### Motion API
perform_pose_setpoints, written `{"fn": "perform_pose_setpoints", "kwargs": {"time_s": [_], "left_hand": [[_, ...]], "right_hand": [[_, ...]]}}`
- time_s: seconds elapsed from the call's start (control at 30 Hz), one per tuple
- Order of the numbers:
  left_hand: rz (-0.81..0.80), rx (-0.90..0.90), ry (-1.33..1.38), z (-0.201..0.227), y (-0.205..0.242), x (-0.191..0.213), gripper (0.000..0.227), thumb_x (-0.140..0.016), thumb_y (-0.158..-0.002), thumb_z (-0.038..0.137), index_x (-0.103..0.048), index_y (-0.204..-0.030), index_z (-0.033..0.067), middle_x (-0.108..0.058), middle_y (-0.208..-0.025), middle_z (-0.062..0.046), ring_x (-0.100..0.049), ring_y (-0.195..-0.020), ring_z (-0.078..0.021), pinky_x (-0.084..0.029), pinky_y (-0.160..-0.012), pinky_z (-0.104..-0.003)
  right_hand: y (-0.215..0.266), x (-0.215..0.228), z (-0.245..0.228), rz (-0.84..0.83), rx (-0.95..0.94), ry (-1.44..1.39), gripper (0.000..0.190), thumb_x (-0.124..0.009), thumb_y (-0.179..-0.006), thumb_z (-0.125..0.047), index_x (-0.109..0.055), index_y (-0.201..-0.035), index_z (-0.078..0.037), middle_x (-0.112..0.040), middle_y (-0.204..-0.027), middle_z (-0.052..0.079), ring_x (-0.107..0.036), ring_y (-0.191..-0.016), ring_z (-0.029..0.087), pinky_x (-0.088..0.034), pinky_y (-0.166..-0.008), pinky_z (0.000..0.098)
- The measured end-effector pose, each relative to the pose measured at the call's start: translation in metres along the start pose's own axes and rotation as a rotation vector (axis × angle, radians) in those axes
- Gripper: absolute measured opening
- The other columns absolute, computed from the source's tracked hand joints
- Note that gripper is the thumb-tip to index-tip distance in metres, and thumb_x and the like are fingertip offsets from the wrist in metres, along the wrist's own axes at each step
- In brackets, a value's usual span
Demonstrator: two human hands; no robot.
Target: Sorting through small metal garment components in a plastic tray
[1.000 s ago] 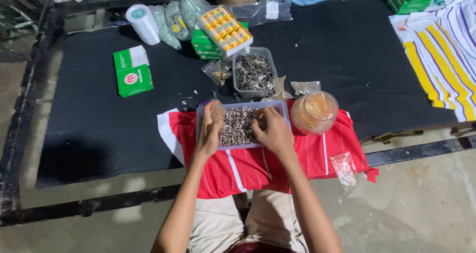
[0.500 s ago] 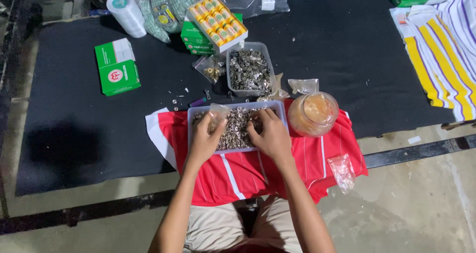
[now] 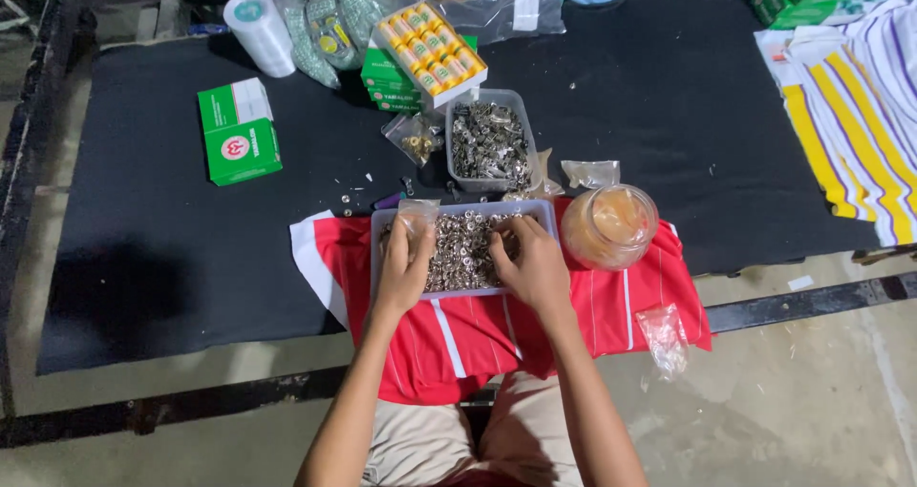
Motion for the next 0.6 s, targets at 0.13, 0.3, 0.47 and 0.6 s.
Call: {"fn": "perform_pose_setpoints", "kwargs": {"time_s": [0.13, 0.3, 0.47, 0.6], "left_hand": [[0.081, -0.086, -0.043, 0.022, 0.002, 0.013, 0.035, -0.048, -0.107, 0.03, -0.06, -0.113, -0.0021, -0.069, -0.097, -0.025, -0.066, -0.104, -0.0345, -0.05, -0.091, -0.051], [0.182, -0.032, -0.174, 0.0, 0.0, 0.015, 0.035, -0.049, -0.107, 0.036, -0.066, -0.119, 0.0083, -0.072, -0.116, -0.018, -0.06, -0.122, -0.0389, -0.041, -0.108, -0.055], [0.191, 0.125, -0.25, -0.019, -0.001, 0.015, 0.047, -0.043, -0.107, 0.048, -0.06, -0.128, 0.01, -0.066, -0.132, -0.018, -0.052, -0.131, -0.0421, -0.02, -0.12, -0.061], [0.157, 0.049, -0.249, 0.009, 0.002, 0.018, 0.039, -0.044, -0.107, 0.043, -0.066, -0.114, 0.0109, -0.073, -0.11, -0.019, -0.061, -0.115, -0.0462, -0.037, -0.109, -0.06]], "right_hand": [[-0.001, 0.0, 0.0, 0.003, 0.023, -0.012, 0.014, -0.068, -0.089, -0.024, -0.071, -0.097, -0.013, -0.065, -0.083, 0.011, -0.07, -0.085, 0.037, -0.058, -0.072, 0.0436], [0.0, -0.008, 0.019, -0.013, -0.017, -0.018, 0.016, -0.067, -0.085, -0.014, -0.071, -0.1, -0.009, -0.064, -0.087, 0.012, -0.07, -0.088, 0.039, -0.058, -0.075, 0.0444], [0.0, -0.004, 0.013, -0.007, -0.017, -0.036, 0.014, -0.067, -0.085, -0.013, -0.072, -0.098, -0.013, -0.064, -0.084, 0.009, -0.07, -0.086, 0.036, -0.058, -0.074, 0.0424], [0.001, -0.004, 0.007, -0.035, -0.003, -0.02, 0.016, -0.067, -0.086, -0.013, -0.073, -0.101, -0.012, -0.065, -0.086, 0.012, -0.07, -0.087, 0.038, -0.059, -0.074, 0.0443]]}}
Point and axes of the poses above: each hand's wrist, its own y-axis away from the middle knuckle, its own x-axis out of the back of the hand, z = x × y, the point moved 9 cm from there along -y, towards the middle knuckle
